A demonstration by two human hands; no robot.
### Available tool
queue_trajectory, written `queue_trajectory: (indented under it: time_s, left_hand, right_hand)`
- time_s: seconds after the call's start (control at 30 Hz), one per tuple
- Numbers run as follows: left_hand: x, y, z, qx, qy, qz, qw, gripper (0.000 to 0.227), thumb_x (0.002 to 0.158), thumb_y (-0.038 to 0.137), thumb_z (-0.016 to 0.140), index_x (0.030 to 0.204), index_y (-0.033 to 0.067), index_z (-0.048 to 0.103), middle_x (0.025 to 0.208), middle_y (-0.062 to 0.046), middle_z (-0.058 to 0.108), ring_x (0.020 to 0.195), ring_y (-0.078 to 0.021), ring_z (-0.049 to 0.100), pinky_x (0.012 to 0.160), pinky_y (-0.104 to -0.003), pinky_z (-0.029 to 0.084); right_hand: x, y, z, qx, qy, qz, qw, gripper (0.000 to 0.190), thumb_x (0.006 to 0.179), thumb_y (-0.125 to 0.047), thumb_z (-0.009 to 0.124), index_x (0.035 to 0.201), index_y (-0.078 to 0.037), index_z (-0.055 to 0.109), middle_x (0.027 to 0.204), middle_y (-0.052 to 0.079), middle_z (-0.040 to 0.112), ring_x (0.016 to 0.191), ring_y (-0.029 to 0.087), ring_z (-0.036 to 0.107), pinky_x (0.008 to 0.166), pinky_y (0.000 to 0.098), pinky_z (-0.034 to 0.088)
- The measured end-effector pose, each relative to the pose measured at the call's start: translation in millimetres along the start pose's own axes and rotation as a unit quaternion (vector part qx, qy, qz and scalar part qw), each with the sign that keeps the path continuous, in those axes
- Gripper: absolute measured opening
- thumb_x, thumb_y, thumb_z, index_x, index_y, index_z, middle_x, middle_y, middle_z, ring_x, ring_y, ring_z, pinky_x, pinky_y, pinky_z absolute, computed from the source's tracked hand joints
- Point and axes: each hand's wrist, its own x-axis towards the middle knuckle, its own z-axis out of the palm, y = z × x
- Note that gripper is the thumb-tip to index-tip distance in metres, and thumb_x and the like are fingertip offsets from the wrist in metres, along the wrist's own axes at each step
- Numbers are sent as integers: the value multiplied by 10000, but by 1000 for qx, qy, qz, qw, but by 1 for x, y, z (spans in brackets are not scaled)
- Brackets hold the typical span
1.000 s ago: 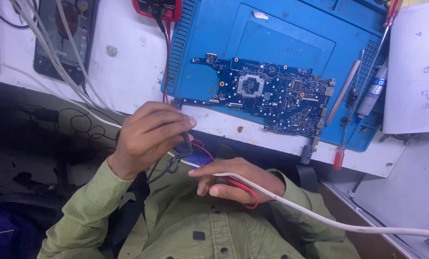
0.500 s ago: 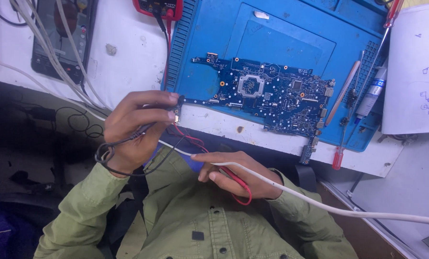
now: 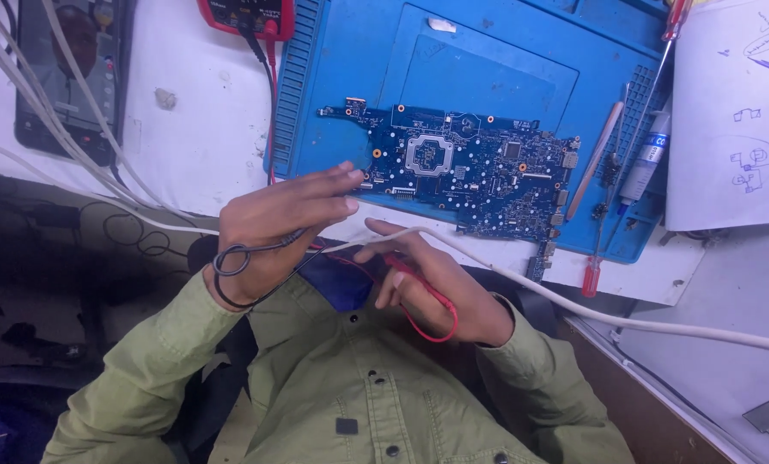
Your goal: The person uses a multimeter to test various points on a blue circuit board. They hold the black probe in one hand and the red probe in the other, touching different components and connectors on the board.
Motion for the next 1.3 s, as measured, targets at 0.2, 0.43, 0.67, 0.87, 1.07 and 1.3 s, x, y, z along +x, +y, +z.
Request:
queue_trajectory:
  time_s: [0.2,0.43,0.67,0.87,1.07,1.3]
  left_hand:
    - [7,-5,2,8,-17,-36,999,123,980,-43,683,1065,-12,767,1192,-274,726,1193,-544,644,903,-624,621]
    - [8,-14,-1,15,-29,-36,999,118,986,-30,689,1076,4,758,1194,-255,727,1186,-541,646,895,-622,642]
    - [9,-25,2,63,-73,32,995,154,936,-69,721,1061,1,777,1196,-234,735,1166,-527,678,897,-608,632]
    - [12,-33,4,138,-80,136,978,187,951,-78,702,1100,6,778,1176,-258,743,1067,-486,733,804,-560,658]
    - [14,-41,4,165,-89,153,970,165,961,-12,719,1115,-1,779,1148,-237,764,1025,-460,752,794,-531,635]
    - [14,-44,1,219,-113,142,959,199,990,24,686,1174,32,763,1270,-197,739,1014,-406,752,748,-481,614]
  right_hand:
    - [-1,-7,-3,27,1,48,998,586,1040,-102,376,1607,-8,262,1377,281,573,934,302,756,815,452,643]
    - [2,-7,-7,33,-13,60,998,579,1051,-109,376,1607,-7,249,1387,271,556,953,321,750,833,457,635]
    - [-1,-8,-8,62,-13,66,996,568,1078,-157,361,1608,-6,223,1419,259,528,995,300,730,864,457,626]
    - [-12,-16,-31,121,16,58,991,657,1018,-268,401,1583,37,259,1363,292,563,875,277,747,764,435,666]
    - [-33,23,-77,184,196,-63,961,867,859,-474,577,1511,62,382,1287,359,512,922,407,717,793,521,662]
    - [-2,13,-55,-80,367,-64,924,691,1006,-485,341,1261,94,619,740,207,645,617,240,645,530,316,582]
